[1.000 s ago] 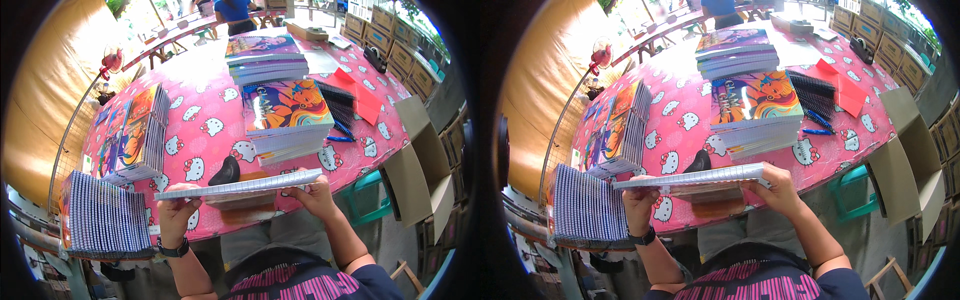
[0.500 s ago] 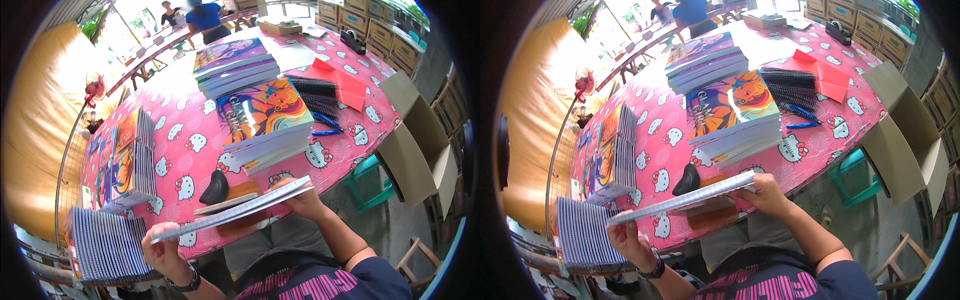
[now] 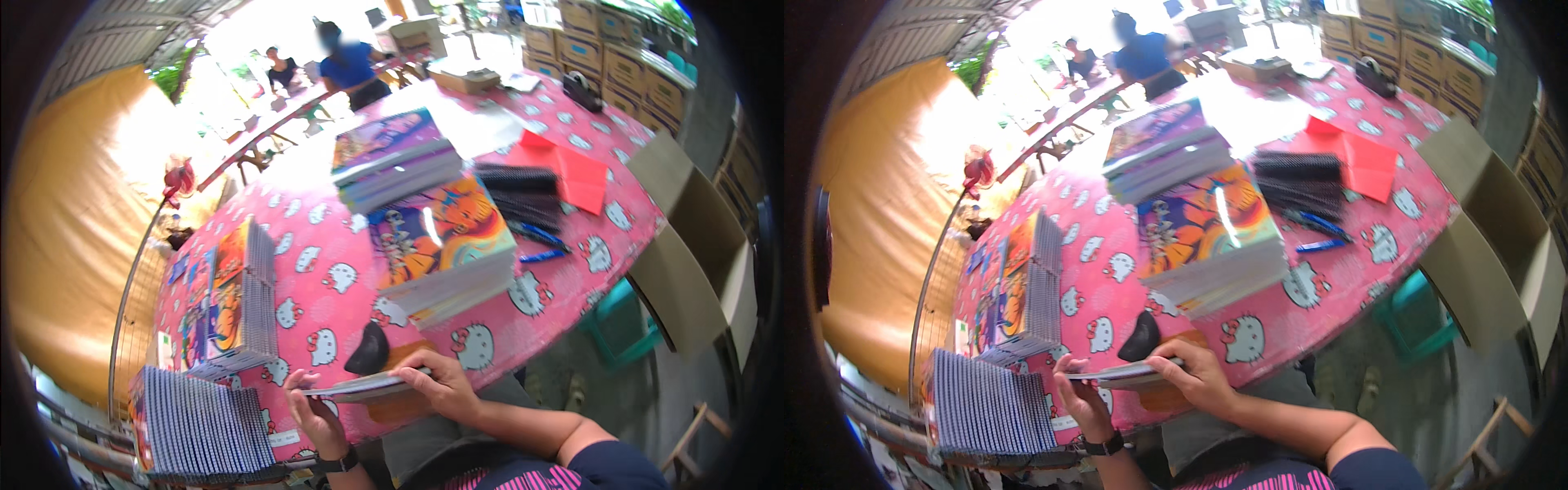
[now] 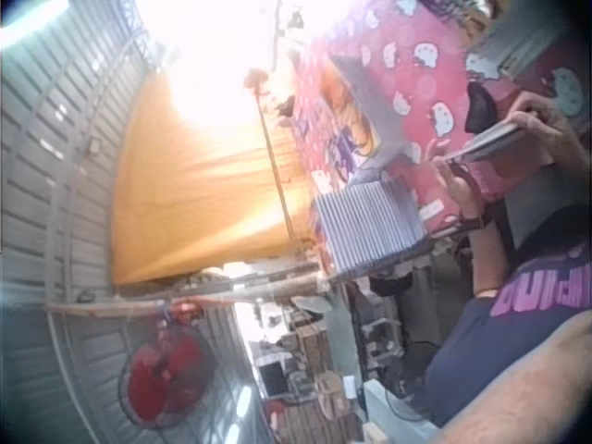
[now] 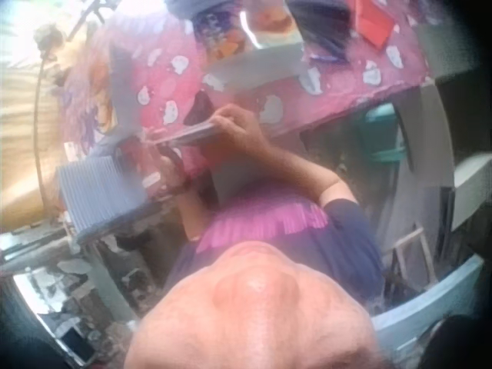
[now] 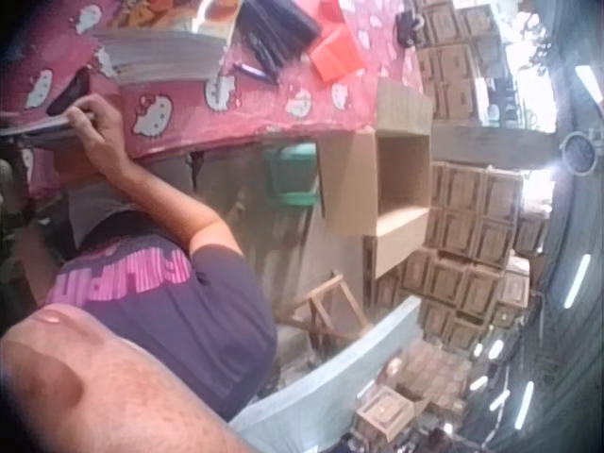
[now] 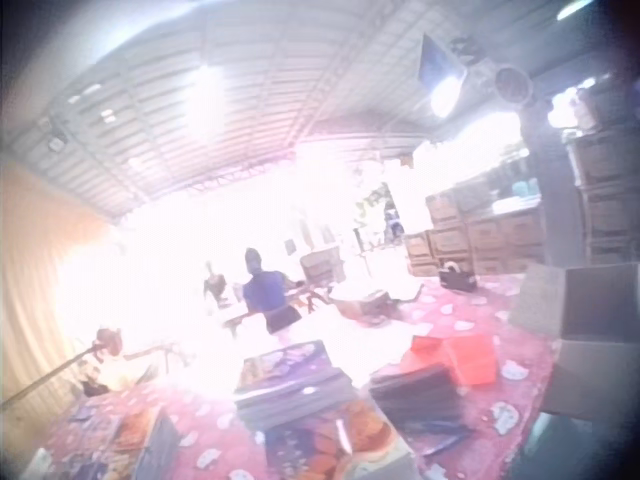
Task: The person threads a black spiral spine through the holes on the edge of a notebook by hand and stacks the finished notebook on top of others on a table.
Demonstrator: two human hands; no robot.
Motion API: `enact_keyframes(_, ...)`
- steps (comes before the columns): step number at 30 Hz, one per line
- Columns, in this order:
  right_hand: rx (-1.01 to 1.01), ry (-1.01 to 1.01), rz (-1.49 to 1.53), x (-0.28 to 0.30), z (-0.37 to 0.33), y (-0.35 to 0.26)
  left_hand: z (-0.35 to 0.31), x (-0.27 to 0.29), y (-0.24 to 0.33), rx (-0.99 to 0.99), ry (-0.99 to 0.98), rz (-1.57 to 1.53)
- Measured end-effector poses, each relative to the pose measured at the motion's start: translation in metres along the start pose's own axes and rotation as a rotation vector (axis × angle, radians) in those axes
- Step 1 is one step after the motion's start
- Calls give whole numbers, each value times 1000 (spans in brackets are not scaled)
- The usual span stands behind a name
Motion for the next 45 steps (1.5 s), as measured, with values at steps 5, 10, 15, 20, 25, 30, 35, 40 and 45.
enact_keyframes(5,390,191,-468,36,3,-57,0,-2,3,-10,192,126)
enact_keyframes(10,131,535,-951,182,-3,-66,-8,4,1,5,165,156)
enact_keyframes(15,82,328,-1194,222,-9,20,-9,-14,-3,-120,156,115)
enact_keyframes(20,-38,640,-539,233,-14,-10,-5,2,-14,-179,195,228)
enact_keyframes(25,-138,573,-73,218,-40,-26,-1,-5,-8,-199,255,212)
enact_keyframes(30,-152,583,95,209,-63,-17,3,-3,-13,-253,203,231)
enact_keyframes(35,117,679,128,210,-57,-42,-15,-5,-29,-220,81,85)
enact_keyframes(40,168,557,117,197,-32,-50,-15,0,-57,-219,98,65)
enact_keyframes(45,218,357,143,183,-18,-65,-5,-4,-59,-237,121,144)
Point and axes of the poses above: each hand's wrist, its own z-axis towards the middle knuckle, its own x-axis out of the back of the hand, y = z × x, the point moved 6 cm from there along z, towards the middle knuckle, and after that the axes turned 6 degrees about x, right-handed, at the moved point
